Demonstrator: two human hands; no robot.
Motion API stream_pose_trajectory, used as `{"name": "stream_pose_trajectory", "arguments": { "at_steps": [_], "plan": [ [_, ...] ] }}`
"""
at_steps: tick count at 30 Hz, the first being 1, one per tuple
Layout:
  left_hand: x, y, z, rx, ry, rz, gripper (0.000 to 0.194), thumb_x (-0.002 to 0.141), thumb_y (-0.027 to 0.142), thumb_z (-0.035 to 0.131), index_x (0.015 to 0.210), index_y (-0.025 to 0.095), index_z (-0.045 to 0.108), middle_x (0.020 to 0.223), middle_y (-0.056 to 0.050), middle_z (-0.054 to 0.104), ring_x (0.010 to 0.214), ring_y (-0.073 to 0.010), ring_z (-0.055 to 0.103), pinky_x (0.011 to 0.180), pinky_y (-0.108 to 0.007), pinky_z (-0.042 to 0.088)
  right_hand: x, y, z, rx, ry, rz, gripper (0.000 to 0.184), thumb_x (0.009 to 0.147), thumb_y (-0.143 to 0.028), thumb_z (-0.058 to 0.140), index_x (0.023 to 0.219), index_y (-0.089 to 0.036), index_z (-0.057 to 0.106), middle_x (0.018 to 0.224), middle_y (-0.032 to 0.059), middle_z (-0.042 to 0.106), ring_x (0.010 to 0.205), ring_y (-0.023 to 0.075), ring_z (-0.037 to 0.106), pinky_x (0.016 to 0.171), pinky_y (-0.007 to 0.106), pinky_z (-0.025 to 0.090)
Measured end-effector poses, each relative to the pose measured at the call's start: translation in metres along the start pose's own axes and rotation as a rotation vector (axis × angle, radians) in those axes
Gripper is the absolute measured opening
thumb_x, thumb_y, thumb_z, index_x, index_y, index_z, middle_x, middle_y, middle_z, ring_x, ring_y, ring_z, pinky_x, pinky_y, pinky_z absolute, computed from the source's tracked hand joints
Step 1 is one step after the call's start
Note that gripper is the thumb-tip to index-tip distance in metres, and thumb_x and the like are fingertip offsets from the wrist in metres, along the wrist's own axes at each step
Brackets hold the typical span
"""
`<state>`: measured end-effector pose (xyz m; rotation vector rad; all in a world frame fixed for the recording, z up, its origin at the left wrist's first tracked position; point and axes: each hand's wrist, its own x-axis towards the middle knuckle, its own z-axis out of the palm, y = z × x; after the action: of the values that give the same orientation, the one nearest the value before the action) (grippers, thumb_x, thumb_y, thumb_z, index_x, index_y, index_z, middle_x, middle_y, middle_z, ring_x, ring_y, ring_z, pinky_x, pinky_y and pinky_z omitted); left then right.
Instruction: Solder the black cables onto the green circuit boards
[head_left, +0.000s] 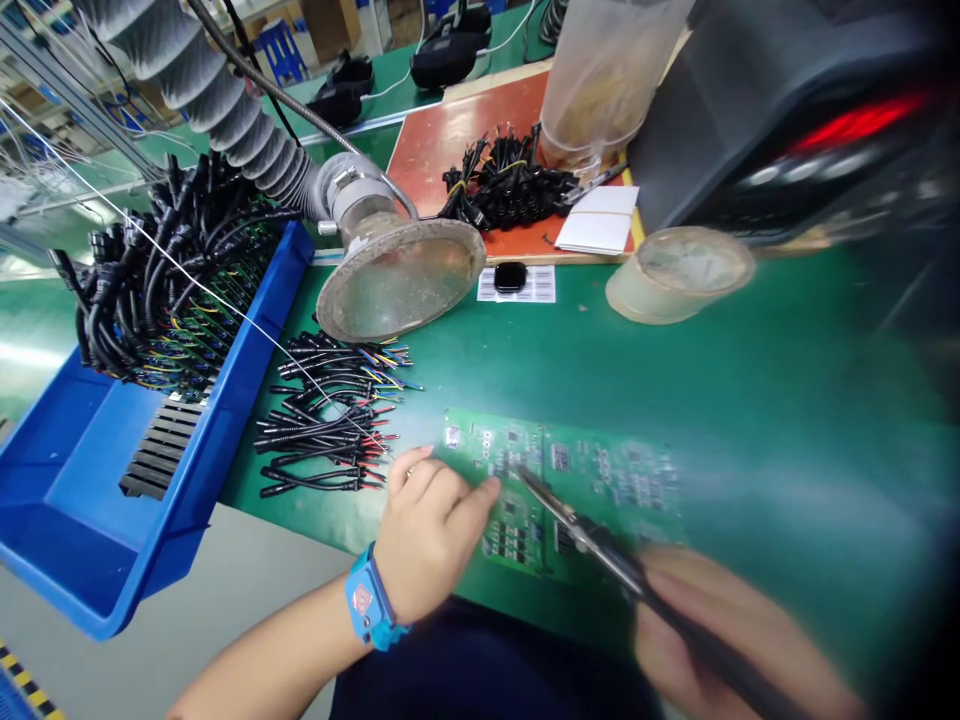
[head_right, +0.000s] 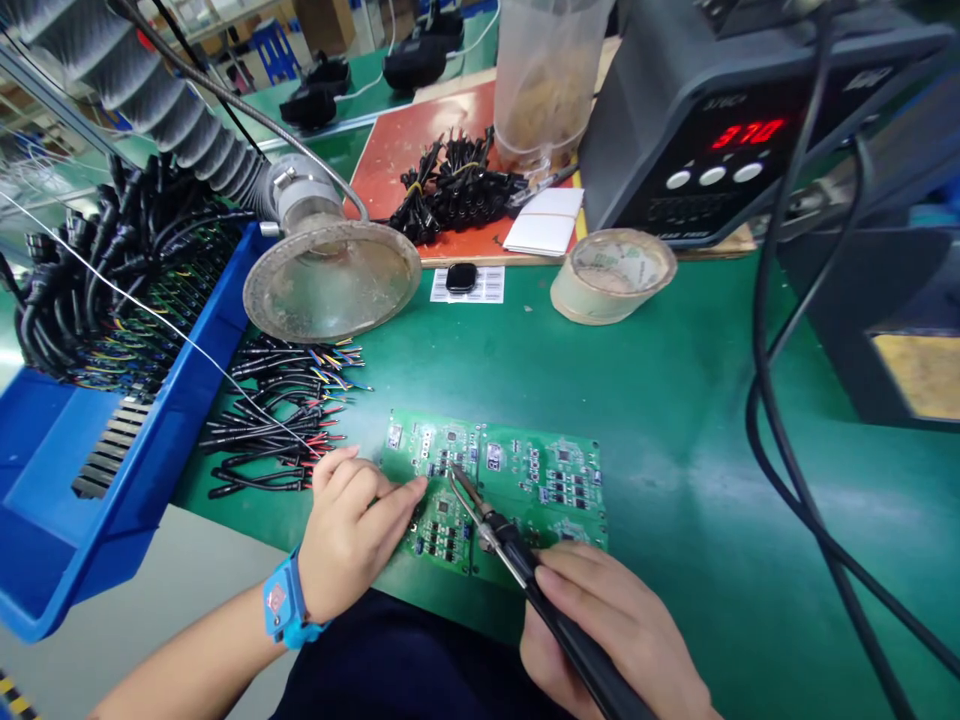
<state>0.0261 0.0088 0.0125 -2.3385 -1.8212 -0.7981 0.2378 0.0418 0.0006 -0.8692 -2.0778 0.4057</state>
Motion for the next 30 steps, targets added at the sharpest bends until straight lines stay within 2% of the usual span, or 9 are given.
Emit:
{"name": "stream_pose_trajectory", "arguments": {
  "at_steps": [4,11,23,27,30],
  "plan": [
    [-0.001,-0.001,-0.002,-0.029,0.012,-0.05,0.016,0.08,0.013,0.055,0.092,0.019,0.064,0.061,0.002,0.051,0.066,-0.0119,0.046,0.089,-0.039,0.035,0.007,0.003,0.0,0.073,-0.037,-0.158,0.019,0.072,-0.007,0.045,0.087,-0.019,0.047,0.069,0.0012,0.054,0.061,0.0088,0.054,0.056,0.021,0.049],
    [-0.001,-0.003,-0.001,-0.062,0.018,-0.084,0.015,0.08,0.015,0.056,0.091,0.02,0.064,0.061,0.002,0.05,0.064,-0.0116,0.046,0.087,-0.039,0.036,0.016,0.002,0.0,0.021,-0.039,-0.196,0.013,0.072,-0.008,0.044,0.08,-0.018,0.045,0.066,0.0014,0.053,0.058,0.0091,0.055,0.056,0.022,0.05],
    [0.002,-0.003,0.001,-0.071,0.001,-0.078,0.015,0.082,0.015,0.054,0.092,0.021,0.063,0.063,0.002,0.052,0.067,-0.0121,0.048,0.089,-0.039,0.035,-0.014,0.02,-0.004,0.109,-0.041,-0.167,0.03,0.065,-0.005,0.052,0.092,-0.019,0.051,0.083,0.004,0.059,0.071,0.0129,0.058,0.068,0.027,0.053],
    [0.003,-0.003,0.0,-0.072,-0.013,-0.063,0.015,0.081,0.015,0.054,0.092,0.02,0.064,0.063,0.002,0.051,0.067,-0.0125,0.048,0.09,-0.039,0.035,-0.011,0.014,-0.002,0.091,-0.034,-0.099,0.027,0.068,-0.007,0.052,0.092,-0.019,0.051,0.079,0.0036,0.059,0.07,0.0128,0.058,0.069,0.027,0.052],
    [0.002,-0.003,-0.002,-0.065,-0.043,-0.04,0.015,0.082,0.015,0.053,0.092,0.02,0.063,0.063,0.002,0.051,0.067,-0.0125,0.048,0.09,-0.039,0.035,-0.008,0.008,0.0,0.049,-0.021,-0.031,0.021,0.071,-0.01,0.05,0.09,-0.021,0.05,0.074,0.0017,0.059,0.066,0.0112,0.058,0.063,0.024,0.052]
  ]
}}
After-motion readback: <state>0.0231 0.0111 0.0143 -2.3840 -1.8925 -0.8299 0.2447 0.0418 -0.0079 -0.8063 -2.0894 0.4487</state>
